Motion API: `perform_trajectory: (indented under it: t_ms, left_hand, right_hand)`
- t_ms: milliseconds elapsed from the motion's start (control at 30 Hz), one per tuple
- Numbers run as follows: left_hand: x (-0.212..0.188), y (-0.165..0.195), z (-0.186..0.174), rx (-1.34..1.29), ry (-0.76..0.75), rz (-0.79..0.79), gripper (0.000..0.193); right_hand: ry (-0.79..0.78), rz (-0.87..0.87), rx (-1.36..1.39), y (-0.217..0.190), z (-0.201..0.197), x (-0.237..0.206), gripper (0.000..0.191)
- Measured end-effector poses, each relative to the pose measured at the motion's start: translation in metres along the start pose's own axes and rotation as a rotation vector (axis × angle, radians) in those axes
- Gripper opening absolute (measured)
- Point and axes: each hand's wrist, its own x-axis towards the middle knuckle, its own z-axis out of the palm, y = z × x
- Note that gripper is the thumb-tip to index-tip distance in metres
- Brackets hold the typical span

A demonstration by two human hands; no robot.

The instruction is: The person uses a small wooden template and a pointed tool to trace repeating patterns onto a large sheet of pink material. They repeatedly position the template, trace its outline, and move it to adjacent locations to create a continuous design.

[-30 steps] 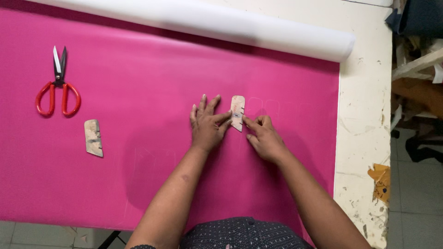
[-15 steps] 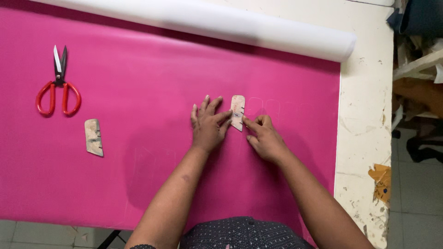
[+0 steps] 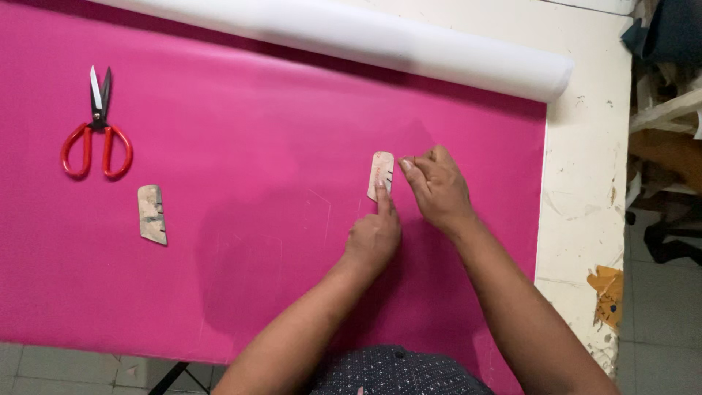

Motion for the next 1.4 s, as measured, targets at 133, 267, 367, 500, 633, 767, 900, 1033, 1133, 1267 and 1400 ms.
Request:
perform_trajectory:
  t_ms: [133, 267, 367, 500, 633, 767, 900, 1033, 1133, 1267, 1400]
  left_hand:
    - [-0.004, 0.014, 0.019, -0.235, -0.250, -0.138, 0.064]
    - [-0.004, 0.014, 0.035, -0.303, -0.111, -0.186, 0.069]
    - [-0.009, 0.014, 0.041, -0.110, -0.049, -0.073, 0.067]
    - [-0.012, 0.011, 0.042, -0.014, 0.054, -0.029, 0.060]
    - [-0.010, 0.011, 0.039, -0.077, 0.031, -0.059, 0.057]
    - [-0.008, 0.009, 0.033, -0.143, 0.029, -0.112, 0.059]
    - [-0.004, 0.004, 0.025, -0.319, -0.061, -0.129, 0.043]
    - [-0.001, -0.001, 0.015, -0.323, -0.117, -0.127, 0.059]
    - [0.000, -0.008, 0.005, -0.263, -0.096, -0.035, 0.044]
    - [0.002, -0.014, -0.008, -0.251, -0.091, -0.041, 0.053]
    - [0.004, -0.017, -0.015, -0.280, -0.072, -0.064, 0.053]
  right_hand:
    - [-0.106, -0.118, 0.058, -0.031, 0.001, 0.019, 0.030]
    - [-0.312, -0.072, -0.012, -0.045, 0.013, 0.027, 0.028]
    - [-0.301, -0.108, -0.043, -0.048, 0.019, 0.028, 0.027]
    - [-0.336, -0.065, -0.052, -0.049, 0.022, 0.029, 0.027]
    - [-0.327, -0.140, -0.052, -0.050, 0.023, 0.032, 0.025]
    - [-0.294, -0.176, -0.081, -0.046, 0.025, 0.037, 0.024]
    - [-0.101, -0.259, -0.108, -0.038, 0.024, 0.054, 0.023]
    - [-0.011, -0.304, -0.042, -0.028, 0.019, 0.069, 0.021]
    - [0.011, -0.323, -0.044, -0.024, 0.019, 0.070, 0.021]
    - [0.026, -0.314, -0.073, -0.022, 0.019, 0.067, 0.020]
    - [0.040, -0.301, -0.125, -0.019, 0.012, 0.062, 0.021]
